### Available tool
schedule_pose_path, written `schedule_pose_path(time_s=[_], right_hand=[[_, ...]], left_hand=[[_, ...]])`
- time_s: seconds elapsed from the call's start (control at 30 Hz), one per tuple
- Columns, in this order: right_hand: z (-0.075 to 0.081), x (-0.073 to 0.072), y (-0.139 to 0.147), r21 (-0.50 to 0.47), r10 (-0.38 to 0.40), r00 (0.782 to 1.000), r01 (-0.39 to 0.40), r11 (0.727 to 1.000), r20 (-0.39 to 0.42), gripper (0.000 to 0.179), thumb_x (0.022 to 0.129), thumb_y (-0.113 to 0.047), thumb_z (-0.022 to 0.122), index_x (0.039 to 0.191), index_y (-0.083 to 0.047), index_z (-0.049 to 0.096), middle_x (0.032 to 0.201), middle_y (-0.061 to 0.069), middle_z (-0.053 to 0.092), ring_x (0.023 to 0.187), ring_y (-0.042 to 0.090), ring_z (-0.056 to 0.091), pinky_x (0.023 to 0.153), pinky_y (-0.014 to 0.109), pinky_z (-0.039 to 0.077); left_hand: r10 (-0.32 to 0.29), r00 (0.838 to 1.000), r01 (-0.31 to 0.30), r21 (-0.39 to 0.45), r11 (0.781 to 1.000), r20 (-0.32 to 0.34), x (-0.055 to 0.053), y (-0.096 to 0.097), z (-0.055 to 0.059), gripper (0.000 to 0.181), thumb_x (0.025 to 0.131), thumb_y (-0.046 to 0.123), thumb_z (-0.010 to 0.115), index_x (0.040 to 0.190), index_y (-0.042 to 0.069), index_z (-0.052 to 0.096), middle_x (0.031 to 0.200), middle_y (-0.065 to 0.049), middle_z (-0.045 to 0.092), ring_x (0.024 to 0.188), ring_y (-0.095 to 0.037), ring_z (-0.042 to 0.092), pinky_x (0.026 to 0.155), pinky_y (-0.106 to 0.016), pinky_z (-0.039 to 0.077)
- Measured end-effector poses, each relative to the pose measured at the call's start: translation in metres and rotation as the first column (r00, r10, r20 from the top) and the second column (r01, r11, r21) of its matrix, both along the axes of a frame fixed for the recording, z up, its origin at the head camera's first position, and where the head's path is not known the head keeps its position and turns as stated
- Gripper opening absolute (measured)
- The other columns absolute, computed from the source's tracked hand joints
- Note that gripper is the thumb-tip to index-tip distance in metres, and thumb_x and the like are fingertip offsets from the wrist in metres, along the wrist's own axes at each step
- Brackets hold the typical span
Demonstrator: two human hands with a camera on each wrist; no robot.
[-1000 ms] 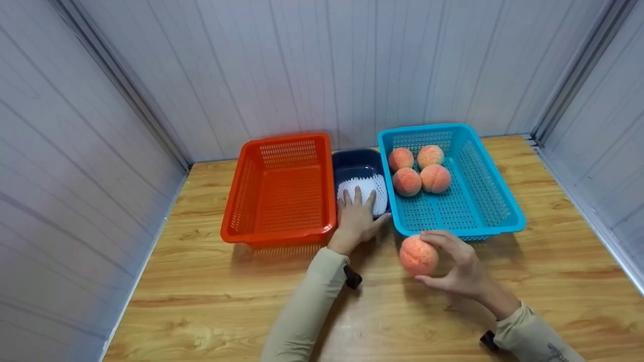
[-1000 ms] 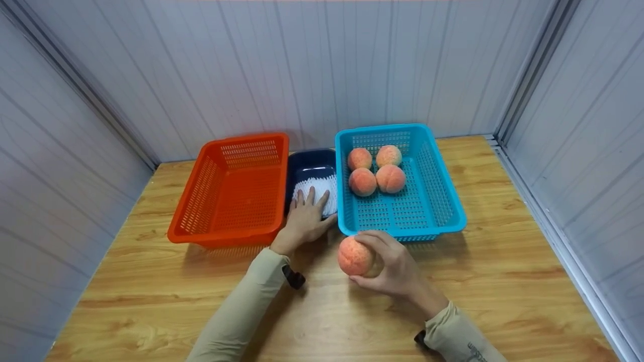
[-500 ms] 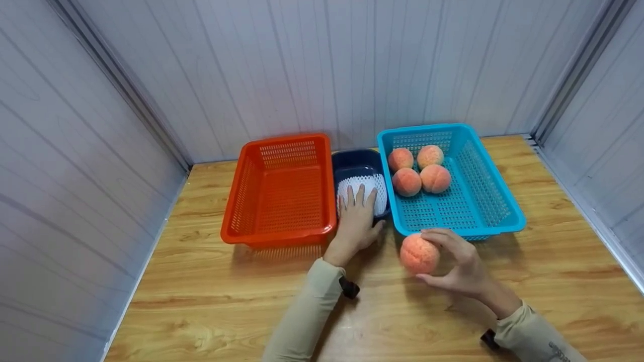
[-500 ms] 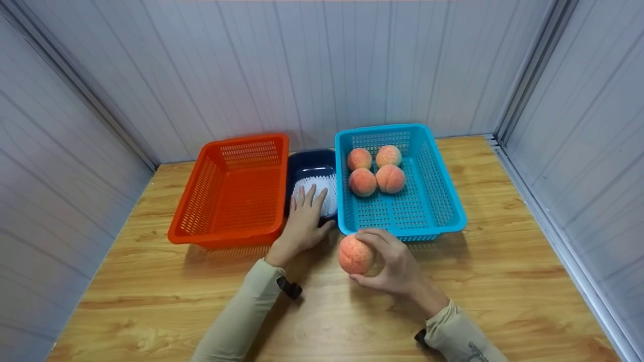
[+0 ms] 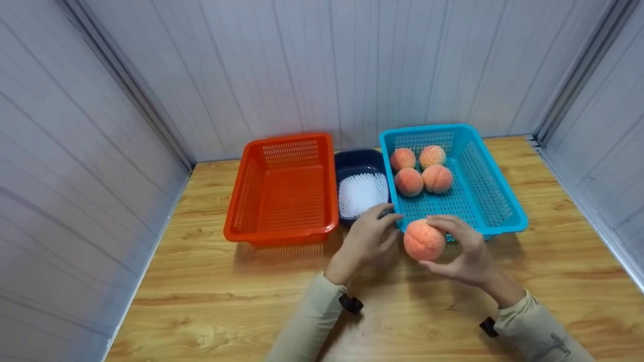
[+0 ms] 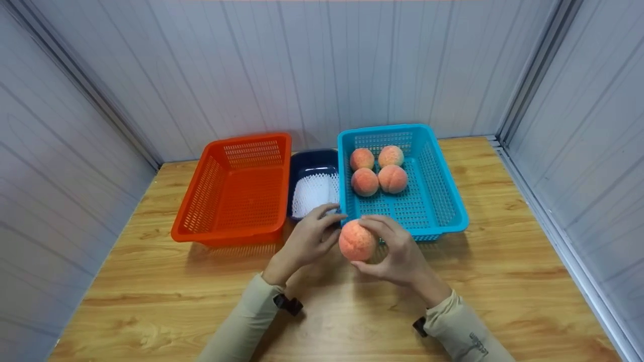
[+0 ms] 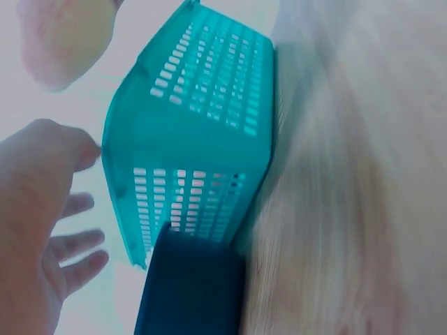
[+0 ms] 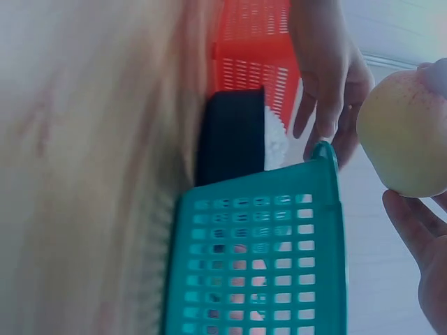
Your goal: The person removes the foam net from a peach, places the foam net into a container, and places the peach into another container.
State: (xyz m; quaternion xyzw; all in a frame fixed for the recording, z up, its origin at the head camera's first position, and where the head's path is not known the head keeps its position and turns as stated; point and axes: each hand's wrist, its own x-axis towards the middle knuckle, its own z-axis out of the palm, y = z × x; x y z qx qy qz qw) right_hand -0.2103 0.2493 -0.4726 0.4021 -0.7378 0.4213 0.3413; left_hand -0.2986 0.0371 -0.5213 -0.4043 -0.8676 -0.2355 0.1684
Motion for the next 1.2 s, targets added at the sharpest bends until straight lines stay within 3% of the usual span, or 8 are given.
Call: schedule_pose_path(time_s=[0.1, 0.23, 0.47, 0.6, 0.7, 0.93, 1.2], right_hand=[[0.005, -0.001, 0.001, 0.003, -0.019, 1.000, 0.019, 1.000, 0.017, 0.063, 0.068, -0.022, 0.087, 0.114, 0.012, 0.059, 0.112, 0.028, 0.060, 0.104, 0.030, 0.059, 0.093, 0.021, 0.045], [0.009, -0.003, 0.001, 0.002, -0.039, 0.999, 0.039, 0.999, 0.020, 0.064, 0.066, -0.020, 0.088, 0.114, 0.011, 0.059, 0.112, 0.027, 0.060, 0.105, 0.028, 0.059, 0.092, 0.020, 0.045], [0.018, -0.006, -0.001, -0.036, -0.037, 0.999, 0.039, 0.999, 0.034, 0.067, 0.061, -0.014, 0.089, 0.116, 0.011, 0.060, 0.113, 0.025, 0.061, 0.102, 0.024, 0.059, 0.084, 0.018, 0.047], [0.027, -0.014, 0.001, -0.070, -0.030, 0.999, 0.032, 0.997, 0.019, 0.066, 0.065, -0.019, 0.089, 0.114, 0.013, 0.059, 0.110, 0.025, 0.062, 0.098, 0.020, 0.060, 0.081, 0.018, 0.049], [0.037, -0.023, 0.005, -0.087, -0.049, 0.999, 0.051, 0.995, 0.020, 0.066, 0.066, -0.019, 0.088, 0.114, 0.014, 0.057, 0.109, 0.025, 0.062, 0.097, 0.016, 0.060, 0.078, 0.017, 0.050], [0.063, -0.054, 0.014, -0.118, -0.082, 0.987, 0.099, 0.988, 0.136, 0.067, 0.057, 0.009, 0.084, 0.117, 0.013, 0.056, 0.114, 0.024, 0.061, 0.100, 0.015, 0.059, 0.078, 0.019, 0.052], [0.087, -0.092, 0.018, -0.173, -0.146, 0.937, 0.209, 0.963, 0.318, 0.057, 0.070, 0.002, 0.082, 0.121, 0.008, 0.058, 0.112, 0.014, 0.063, 0.097, 0.011, 0.060, 0.073, 0.019, 0.051]], left_hand=[[-0.049, 0.998, 0.049, -0.015, 0.999, -0.026, 0.005, 0.003, 0.000, 0.030, 0.092, 0.027, 0.066, 0.120, 0.016, 0.068, 0.131, -0.007, 0.056, 0.120, -0.017, 0.051, 0.106, -0.027, 0.035], [-0.064, 0.997, 0.063, -0.023, 0.998, -0.041, 0.008, 0.005, -0.002, 0.029, 0.092, 0.028, 0.068, 0.117, 0.015, 0.069, 0.127, -0.006, 0.058, 0.116, -0.016, 0.053, 0.104, -0.023, 0.036], [-0.109, 0.989, 0.114, 0.051, 0.992, -0.096, 0.007, 0.008, -0.005, 0.024, 0.093, 0.021, 0.067, 0.115, 0.016, 0.071, 0.117, -0.002, 0.061, 0.111, -0.012, 0.053, 0.103, -0.020, 0.035], [-0.127, 0.985, 0.137, 0.079, 0.987, -0.115, 0.007, 0.009, -0.005, 0.021, 0.095, 0.023, 0.064, 0.112, 0.015, 0.073, 0.113, -0.001, 0.064, 0.117, -0.015, 0.054, 0.106, -0.023, 0.032], [-0.126, 0.985, 0.136, 0.077, 0.988, -0.120, 0.006, 0.010, -0.004, 0.020, 0.096, 0.024, 0.062, 0.108, 0.014, 0.074, 0.110, -0.001, 0.065, 0.120, -0.017, 0.053, 0.108, -0.024, 0.030], [-0.105, 0.992, 0.110, 0.063, 0.992, -0.070, 0.008, 0.010, -0.001, 0.018, 0.092, 0.019, 0.068, 0.108, 0.013, 0.074, 0.111, 0.000, 0.066, 0.121, -0.018, 0.054, 0.107, -0.026, 0.033], [-0.091, 0.995, 0.093, 0.064, 0.994, -0.040, 0.010, 0.011, -0.001, 0.018, 0.094, 0.021, 0.066, 0.108, 0.013, 0.073, 0.110, 0.000, 0.065, 0.117, -0.013, 0.055, 0.104, -0.024, 0.036]])
